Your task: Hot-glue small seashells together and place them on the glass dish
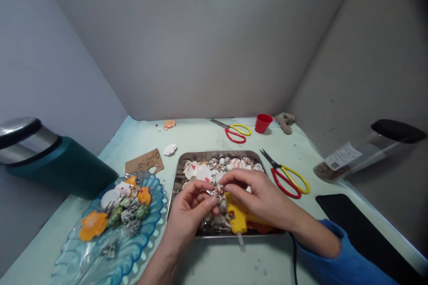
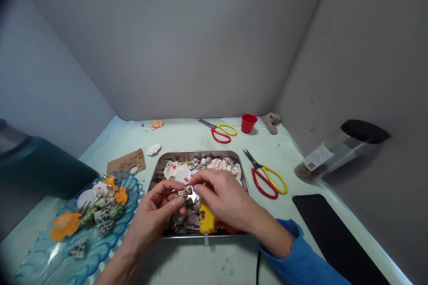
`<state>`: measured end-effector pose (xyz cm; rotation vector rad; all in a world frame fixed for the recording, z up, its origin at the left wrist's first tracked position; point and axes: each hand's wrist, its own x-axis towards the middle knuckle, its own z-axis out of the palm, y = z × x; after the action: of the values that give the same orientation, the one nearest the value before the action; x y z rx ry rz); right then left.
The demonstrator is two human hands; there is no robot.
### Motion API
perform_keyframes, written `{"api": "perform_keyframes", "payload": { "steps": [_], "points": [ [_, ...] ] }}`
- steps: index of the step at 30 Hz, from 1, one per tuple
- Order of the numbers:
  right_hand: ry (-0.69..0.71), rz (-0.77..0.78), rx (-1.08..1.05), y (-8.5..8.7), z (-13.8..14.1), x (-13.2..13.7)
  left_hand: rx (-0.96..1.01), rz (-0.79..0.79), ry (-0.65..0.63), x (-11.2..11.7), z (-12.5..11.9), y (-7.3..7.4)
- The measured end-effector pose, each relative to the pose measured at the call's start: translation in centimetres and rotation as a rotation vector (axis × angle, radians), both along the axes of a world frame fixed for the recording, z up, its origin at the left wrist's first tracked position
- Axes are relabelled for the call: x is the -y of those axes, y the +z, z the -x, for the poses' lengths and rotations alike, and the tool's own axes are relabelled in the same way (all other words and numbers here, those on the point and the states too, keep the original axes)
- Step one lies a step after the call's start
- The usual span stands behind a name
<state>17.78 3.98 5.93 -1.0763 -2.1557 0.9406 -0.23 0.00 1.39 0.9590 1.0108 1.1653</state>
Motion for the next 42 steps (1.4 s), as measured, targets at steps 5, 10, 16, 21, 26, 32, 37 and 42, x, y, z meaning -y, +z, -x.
{"api": "perform_keyframes", "payload": {
  "steps": [5, 10, 16, 21, 26, 32, 37, 42],
  "points": [
    [0.028, 0.011, 0.032, 0.2, 0.2, 0.0, 0.003, -0.03, 0.022, 0.0, -0.1, -0.1],
    [0.024, -0.041, 0.031, 0.0, 0.2, 0.2, -0.023, -0.055, 0.028, -0.1, -0.2, 0.0],
    [0.025, -0.064, 0.032, 0.0, 0.1, 0.2, -0.019, -0.014, 0.04, -0.1, -0.3, 0.1],
    [0.062, -0.098, 0.0, 0.3, 0.2, 0.3, 0.014, -0.037, 0.092, -0.1, -0.5, 0.3],
    [0.064, -0.213, 0.077, 0.1, 0.3, 0.4, 0.045, -0.036, 0.112, -0.1, -0.7, 0.6],
    [0.056, -0.267, 0.214, 0.9, 0.8, 0.8, 0.093, -0.033, 0.177, -0.1, -0.7, 0.4],
    [0.015, -0.307, 0.343, 1.2, 1.7, 1.0, 0.09, -0.054, 0.163, 0.0, -0.6, 0.3],
    [0.026, -0.346, 0.391, 1.5, 2.1, 1.0, 0.099, -0.078, 0.15, 0.0, -0.6, 0.2]
  ]
}}
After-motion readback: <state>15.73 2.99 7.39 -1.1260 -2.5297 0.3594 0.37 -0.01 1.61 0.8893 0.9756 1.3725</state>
